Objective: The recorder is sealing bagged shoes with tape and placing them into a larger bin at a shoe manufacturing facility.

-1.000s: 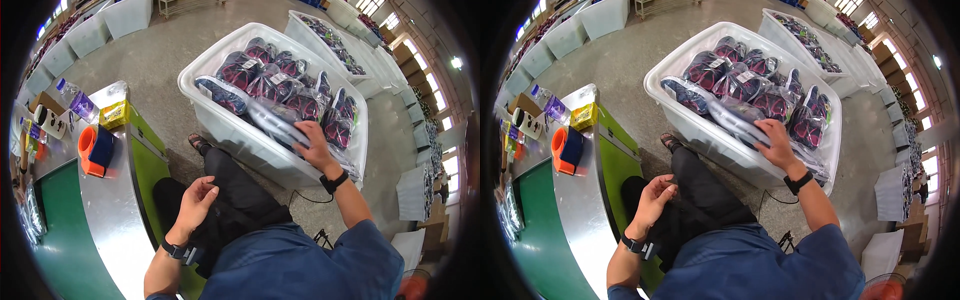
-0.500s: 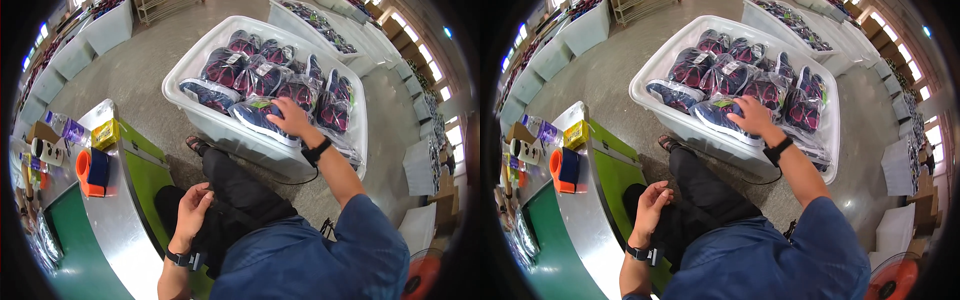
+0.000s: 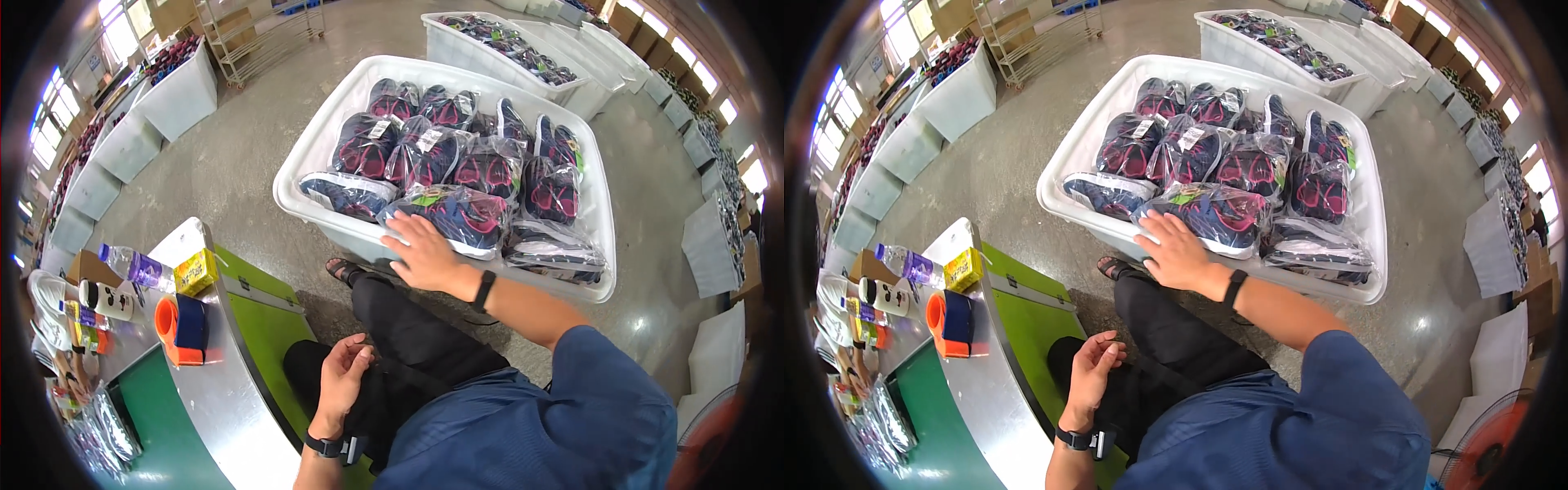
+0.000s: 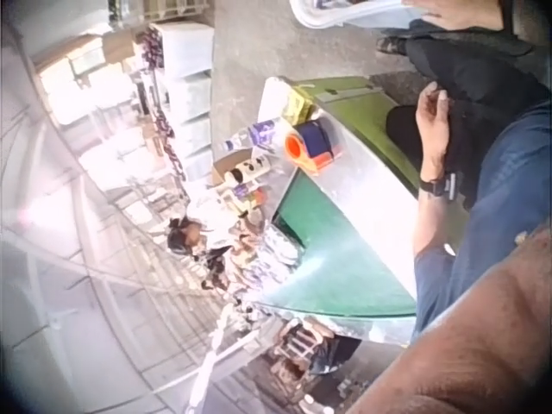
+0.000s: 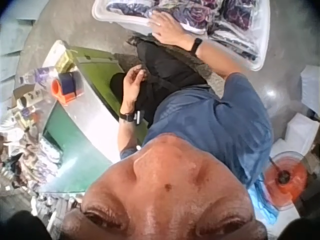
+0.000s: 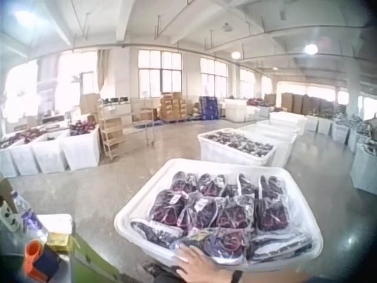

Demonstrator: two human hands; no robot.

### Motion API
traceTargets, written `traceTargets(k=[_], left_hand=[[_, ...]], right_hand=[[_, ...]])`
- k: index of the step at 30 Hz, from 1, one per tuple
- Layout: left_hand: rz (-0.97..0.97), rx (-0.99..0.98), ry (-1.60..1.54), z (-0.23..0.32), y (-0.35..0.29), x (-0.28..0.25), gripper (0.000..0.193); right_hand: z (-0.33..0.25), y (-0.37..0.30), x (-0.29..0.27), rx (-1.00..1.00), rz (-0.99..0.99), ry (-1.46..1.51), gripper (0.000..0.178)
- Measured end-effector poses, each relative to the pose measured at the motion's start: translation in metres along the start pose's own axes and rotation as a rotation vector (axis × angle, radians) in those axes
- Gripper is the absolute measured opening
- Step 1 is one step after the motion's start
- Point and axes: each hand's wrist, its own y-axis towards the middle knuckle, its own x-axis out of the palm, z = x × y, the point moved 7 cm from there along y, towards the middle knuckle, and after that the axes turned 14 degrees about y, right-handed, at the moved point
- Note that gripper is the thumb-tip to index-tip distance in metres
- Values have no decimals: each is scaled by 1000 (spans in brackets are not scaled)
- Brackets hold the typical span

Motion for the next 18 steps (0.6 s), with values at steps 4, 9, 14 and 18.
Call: traceTargets(k=[4,9,14,18], left_hand=[[12,-18,32,-4,6,2,37],[32,-3,47,3,4,-3,38],[22,-15,34,5,1,-2,39],[19,-14,33,6,1,-1,40]], right_hand=[[8,8,24,-1,-11,-212,58],[11,4,25,43,-70,-201,65],[9,8,29,58,-66,-174,62],[8,7,29,41,-44,-205,61]])
